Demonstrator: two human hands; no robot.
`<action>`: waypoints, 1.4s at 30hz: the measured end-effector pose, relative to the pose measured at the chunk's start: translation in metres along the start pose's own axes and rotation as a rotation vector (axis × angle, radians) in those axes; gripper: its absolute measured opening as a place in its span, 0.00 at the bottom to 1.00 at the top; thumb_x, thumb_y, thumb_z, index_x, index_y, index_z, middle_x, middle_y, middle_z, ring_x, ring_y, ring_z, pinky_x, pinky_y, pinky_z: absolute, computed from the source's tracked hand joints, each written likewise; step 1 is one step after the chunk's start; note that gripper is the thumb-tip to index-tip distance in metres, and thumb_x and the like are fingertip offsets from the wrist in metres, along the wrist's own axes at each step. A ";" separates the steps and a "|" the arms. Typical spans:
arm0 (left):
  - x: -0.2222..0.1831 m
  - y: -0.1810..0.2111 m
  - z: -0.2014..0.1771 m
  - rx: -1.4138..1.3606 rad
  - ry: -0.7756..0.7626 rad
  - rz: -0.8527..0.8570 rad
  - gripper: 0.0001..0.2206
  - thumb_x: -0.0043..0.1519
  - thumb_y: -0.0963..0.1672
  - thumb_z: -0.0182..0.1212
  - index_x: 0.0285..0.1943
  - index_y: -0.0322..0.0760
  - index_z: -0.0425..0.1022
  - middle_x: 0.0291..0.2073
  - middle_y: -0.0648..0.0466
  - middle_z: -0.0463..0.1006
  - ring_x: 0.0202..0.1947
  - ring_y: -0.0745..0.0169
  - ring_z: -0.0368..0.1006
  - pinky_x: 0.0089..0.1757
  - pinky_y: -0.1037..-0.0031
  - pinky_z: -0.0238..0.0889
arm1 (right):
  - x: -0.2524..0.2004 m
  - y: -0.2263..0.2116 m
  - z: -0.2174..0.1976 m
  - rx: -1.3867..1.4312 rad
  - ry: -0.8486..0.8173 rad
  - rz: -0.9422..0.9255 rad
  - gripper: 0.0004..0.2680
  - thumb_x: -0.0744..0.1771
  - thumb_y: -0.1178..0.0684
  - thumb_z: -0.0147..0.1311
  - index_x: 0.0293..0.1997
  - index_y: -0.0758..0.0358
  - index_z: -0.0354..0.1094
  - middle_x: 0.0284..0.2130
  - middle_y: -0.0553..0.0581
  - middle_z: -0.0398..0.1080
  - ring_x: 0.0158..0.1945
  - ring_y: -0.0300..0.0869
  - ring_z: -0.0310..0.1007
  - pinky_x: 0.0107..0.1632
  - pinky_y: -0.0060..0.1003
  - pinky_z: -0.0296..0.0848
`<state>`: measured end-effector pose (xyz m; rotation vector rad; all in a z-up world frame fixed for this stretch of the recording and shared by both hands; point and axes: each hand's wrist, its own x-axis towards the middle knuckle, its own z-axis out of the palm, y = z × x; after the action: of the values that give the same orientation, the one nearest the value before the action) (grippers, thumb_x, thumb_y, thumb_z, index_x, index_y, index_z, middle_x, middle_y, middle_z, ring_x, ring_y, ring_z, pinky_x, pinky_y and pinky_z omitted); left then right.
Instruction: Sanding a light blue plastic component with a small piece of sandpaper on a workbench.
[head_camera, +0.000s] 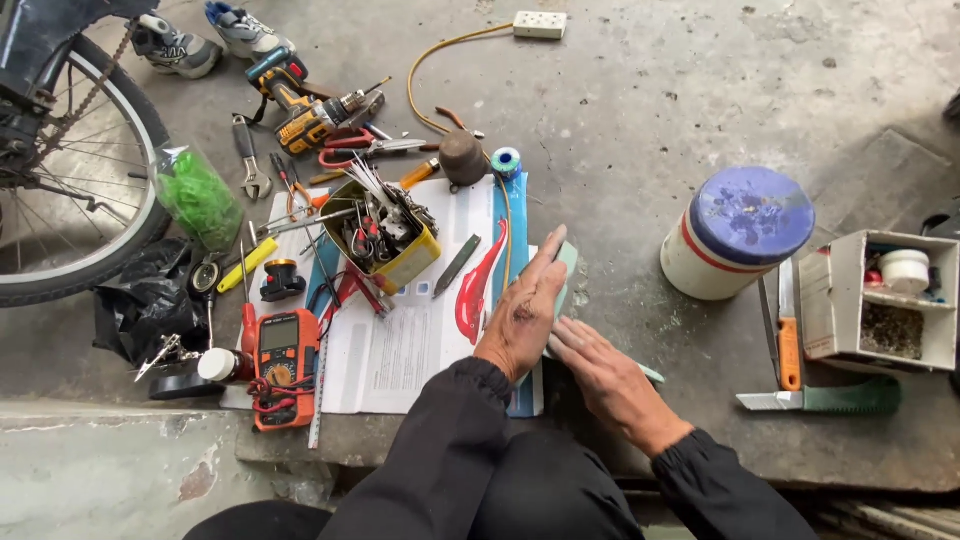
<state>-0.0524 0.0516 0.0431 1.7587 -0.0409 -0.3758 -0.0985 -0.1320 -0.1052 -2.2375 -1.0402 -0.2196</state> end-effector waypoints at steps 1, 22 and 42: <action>0.002 -0.001 0.001 0.000 0.002 0.004 0.34 0.70 0.57 0.37 0.88 0.53 0.51 0.88 0.50 0.47 0.87 0.50 0.43 0.75 0.57 0.41 | -0.009 0.003 -0.003 -0.003 0.000 -0.004 0.20 0.74 0.65 0.36 0.80 0.65 0.57 0.79 0.65 0.57 0.83 0.56 0.55 0.84 0.55 0.53; -0.016 -0.016 -0.001 -0.031 0.000 0.053 0.33 0.71 0.58 0.38 0.88 0.57 0.49 0.89 0.54 0.47 0.88 0.52 0.36 0.78 0.53 0.36 | -0.009 -0.006 0.009 -0.072 0.079 -0.007 0.22 0.71 0.71 0.43 0.78 0.67 0.59 0.78 0.68 0.59 0.80 0.58 0.61 0.82 0.54 0.60; -0.019 -0.014 -0.002 -0.061 -0.028 0.077 0.36 0.70 0.61 0.37 0.88 0.56 0.45 0.88 0.53 0.42 0.87 0.47 0.37 0.79 0.49 0.41 | -0.012 -0.001 0.027 -0.261 0.028 -0.068 0.24 0.70 0.72 0.41 0.79 0.71 0.55 0.78 0.71 0.56 0.82 0.60 0.56 0.85 0.55 0.54</action>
<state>-0.0720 0.0610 0.0341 1.6863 -0.1154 -0.3417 -0.1101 -0.1223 -0.1308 -2.4238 -1.1281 -0.4377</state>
